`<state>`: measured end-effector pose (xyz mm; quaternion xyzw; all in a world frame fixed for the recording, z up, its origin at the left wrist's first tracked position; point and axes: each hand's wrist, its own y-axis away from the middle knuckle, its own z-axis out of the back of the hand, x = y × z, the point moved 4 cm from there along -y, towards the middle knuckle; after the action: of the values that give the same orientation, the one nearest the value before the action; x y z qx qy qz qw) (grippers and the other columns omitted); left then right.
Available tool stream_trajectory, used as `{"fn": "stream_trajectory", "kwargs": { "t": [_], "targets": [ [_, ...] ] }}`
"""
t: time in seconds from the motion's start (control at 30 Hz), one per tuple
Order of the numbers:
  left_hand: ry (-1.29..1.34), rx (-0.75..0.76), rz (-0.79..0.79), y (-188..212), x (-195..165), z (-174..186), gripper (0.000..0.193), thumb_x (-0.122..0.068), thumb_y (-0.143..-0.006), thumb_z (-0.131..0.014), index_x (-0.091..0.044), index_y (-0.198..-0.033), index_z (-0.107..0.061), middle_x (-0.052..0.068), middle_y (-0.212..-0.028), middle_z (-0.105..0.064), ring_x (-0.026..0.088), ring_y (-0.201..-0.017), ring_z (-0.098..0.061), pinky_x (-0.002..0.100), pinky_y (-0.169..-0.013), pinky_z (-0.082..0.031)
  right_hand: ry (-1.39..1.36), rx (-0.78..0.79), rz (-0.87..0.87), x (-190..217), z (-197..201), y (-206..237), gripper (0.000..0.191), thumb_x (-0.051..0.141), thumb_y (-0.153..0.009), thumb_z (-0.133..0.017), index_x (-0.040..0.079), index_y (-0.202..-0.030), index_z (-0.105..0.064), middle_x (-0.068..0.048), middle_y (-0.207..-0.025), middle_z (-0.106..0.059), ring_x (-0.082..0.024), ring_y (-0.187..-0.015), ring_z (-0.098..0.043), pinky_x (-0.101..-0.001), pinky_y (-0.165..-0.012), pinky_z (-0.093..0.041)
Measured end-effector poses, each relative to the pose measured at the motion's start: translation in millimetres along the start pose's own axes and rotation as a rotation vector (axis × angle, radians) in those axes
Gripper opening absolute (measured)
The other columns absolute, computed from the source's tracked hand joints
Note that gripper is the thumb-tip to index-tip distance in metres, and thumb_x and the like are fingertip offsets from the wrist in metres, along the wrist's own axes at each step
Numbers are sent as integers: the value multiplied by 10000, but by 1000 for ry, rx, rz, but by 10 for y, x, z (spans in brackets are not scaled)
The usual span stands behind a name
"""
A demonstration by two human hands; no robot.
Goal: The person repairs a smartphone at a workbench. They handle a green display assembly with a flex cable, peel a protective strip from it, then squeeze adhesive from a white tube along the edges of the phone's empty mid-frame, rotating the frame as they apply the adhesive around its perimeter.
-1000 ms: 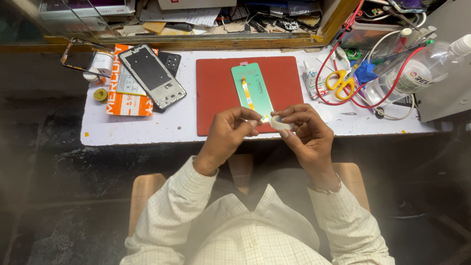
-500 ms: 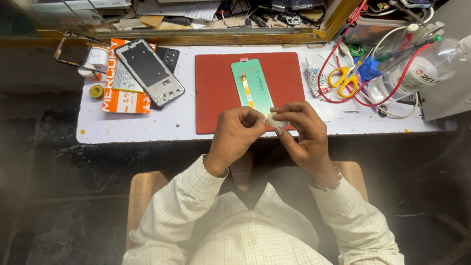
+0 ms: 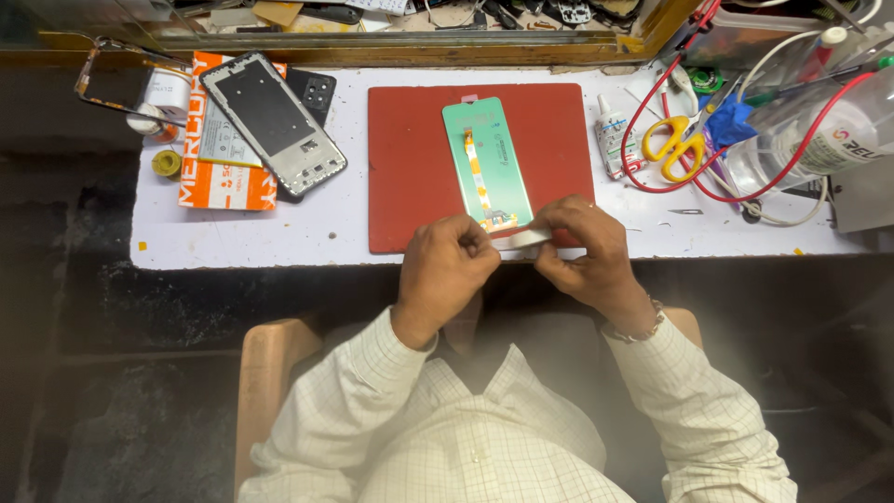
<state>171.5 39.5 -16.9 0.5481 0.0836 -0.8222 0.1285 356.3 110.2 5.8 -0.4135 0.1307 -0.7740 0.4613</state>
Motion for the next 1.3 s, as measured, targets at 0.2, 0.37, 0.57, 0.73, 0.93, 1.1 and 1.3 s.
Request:
{"fn": "stream_trajectory", "kwargs": {
  "t": [0.2, 0.37, 0.57, 0.73, 0.93, 1.1, 1.3],
  "targets": [
    [-142, -173, -105, 126, -58, -36, 98, -83, -797, -688, -22, -749, -627, 108, -726, -646, 288, -639, -634, 440, -583, -493, -302, -18, -292, -180, -73, 109, 228, -121, -818, -627, -9, -1016, -613, -72, -1052, -704, -92, -836, -688, -218, -645, -548],
    [-181, -185, -54, 133, -46, -59, 85, -93, -802, -685, -34, -761, -639, 119, -748, -653, 321, -661, -631, 461, -589, -488, -170, -23, -293, -146, -48, 121, 233, -118, -798, -651, -15, -1007, -662, -81, -1000, -695, -115, -793, -659, -224, -660, -537],
    [-213, -146, 6, 130, -86, -31, 91, -107, -793, -692, -39, -748, -651, 117, -730, -667, 313, -655, -640, 455, -584, -499, -122, -41, -314, -67, -6, 80, 185, -111, -785, -666, -17, -940, -630, -74, -973, -678, -112, -822, -664, -237, -698, -532],
    [-208, -50, 139, 102, -77, 5, 91, -114, -796, -682, -45, -741, -658, 102, -673, -673, 274, -571, -648, 426, -547, -508, -220, 10, -441, -98, 27, 72, 165, -110, -782, -649, -26, -924, -649, -92, -1077, -668, -103, -832, -661, -237, -701, -565],
    [-181, -65, 99, 124, -111, 37, 72, -91, -783, -683, -33, -744, -667, 108, -675, -682, 270, -568, -655, 421, -549, -513, -220, 45, -470, -113, 53, 72, 203, -110, -764, -641, -18, -943, -663, -88, -1095, -662, -101, -863, -672, -233, -739, -586],
    [-166, -73, 97, 130, -82, 34, 58, -79, -784, -679, -30, -754, -673, 101, -677, -682, 250, -556, -654, 403, -547, -514, -236, 65, -512, -142, 47, 91, 203, -104, -763, -661, -10, -943, -678, -86, -1088, -666, -101, -863, -666, -238, -733, -577],
    [62, 57, 141, 115, 118, 52, 46, -54, -797, -716, -13, -804, -699, 81, -645, -668, 150, -578, -591, 325, -548, -487, -666, 50, -504, -270, 49, 123, 187, -120, -878, -685, -46, -1049, -660, -109, -1168, -626, -147, -1064, -659, -292, -912, -571]
  ]
}}
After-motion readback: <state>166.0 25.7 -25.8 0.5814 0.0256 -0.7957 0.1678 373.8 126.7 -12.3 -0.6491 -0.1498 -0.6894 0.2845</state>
